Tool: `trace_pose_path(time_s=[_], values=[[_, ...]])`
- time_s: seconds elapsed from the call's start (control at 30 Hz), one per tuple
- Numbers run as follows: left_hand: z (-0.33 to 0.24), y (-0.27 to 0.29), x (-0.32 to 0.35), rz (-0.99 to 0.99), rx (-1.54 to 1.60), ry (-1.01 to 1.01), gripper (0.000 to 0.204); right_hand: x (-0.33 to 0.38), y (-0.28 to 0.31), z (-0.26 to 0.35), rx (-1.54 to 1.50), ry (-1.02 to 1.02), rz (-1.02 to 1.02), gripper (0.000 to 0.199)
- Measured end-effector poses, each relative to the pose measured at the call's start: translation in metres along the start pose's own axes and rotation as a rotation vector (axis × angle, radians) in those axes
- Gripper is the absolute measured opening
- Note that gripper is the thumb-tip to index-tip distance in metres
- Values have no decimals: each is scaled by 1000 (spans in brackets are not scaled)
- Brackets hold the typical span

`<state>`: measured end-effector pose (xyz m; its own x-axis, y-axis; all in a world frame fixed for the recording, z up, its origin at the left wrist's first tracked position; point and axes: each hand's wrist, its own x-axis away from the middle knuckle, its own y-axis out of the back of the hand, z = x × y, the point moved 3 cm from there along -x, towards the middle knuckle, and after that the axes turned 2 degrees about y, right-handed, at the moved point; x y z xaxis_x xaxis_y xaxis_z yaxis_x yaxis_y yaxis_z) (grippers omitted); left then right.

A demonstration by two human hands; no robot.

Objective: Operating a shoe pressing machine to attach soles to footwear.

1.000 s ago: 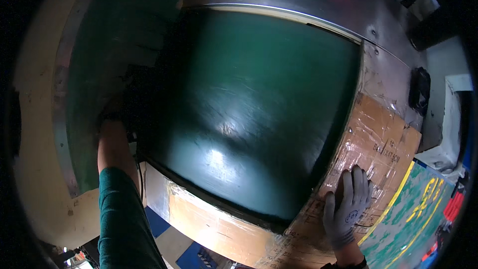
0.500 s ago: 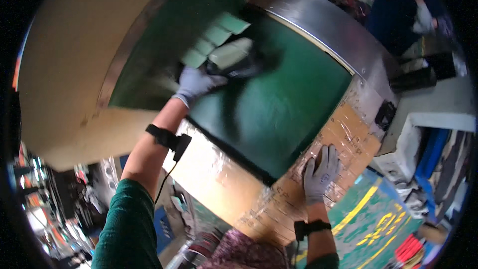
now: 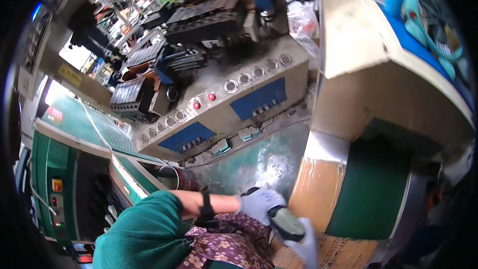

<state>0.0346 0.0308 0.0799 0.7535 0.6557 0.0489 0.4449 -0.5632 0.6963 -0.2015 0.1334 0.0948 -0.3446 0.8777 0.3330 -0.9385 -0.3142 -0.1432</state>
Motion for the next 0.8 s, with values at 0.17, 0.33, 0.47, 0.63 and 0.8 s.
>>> trace_pose_path(time_s=[0.17, 0.33, 0.47, 0.63, 0.8], values=[[37, 72, 133, 49, -50, 240, 68, -78, -127, -16, -127, -137, 196, 96], [56, 186, 224, -178, -325, 447, 63, -169, -239, 42, -76, -49, 291, 80], [43, 279, 306, -1047, -457, 685, 54, -260, -314, 131, -49, 179, 198, 72], [101, 215, 495, -1520, -614, 1278, 58, -359, -404, 221, 0, 490, 176, 72], [130, 105, 618, -1416, -606, 2038, 60, -468, -481, 283, -183, 546, 342, 59]])
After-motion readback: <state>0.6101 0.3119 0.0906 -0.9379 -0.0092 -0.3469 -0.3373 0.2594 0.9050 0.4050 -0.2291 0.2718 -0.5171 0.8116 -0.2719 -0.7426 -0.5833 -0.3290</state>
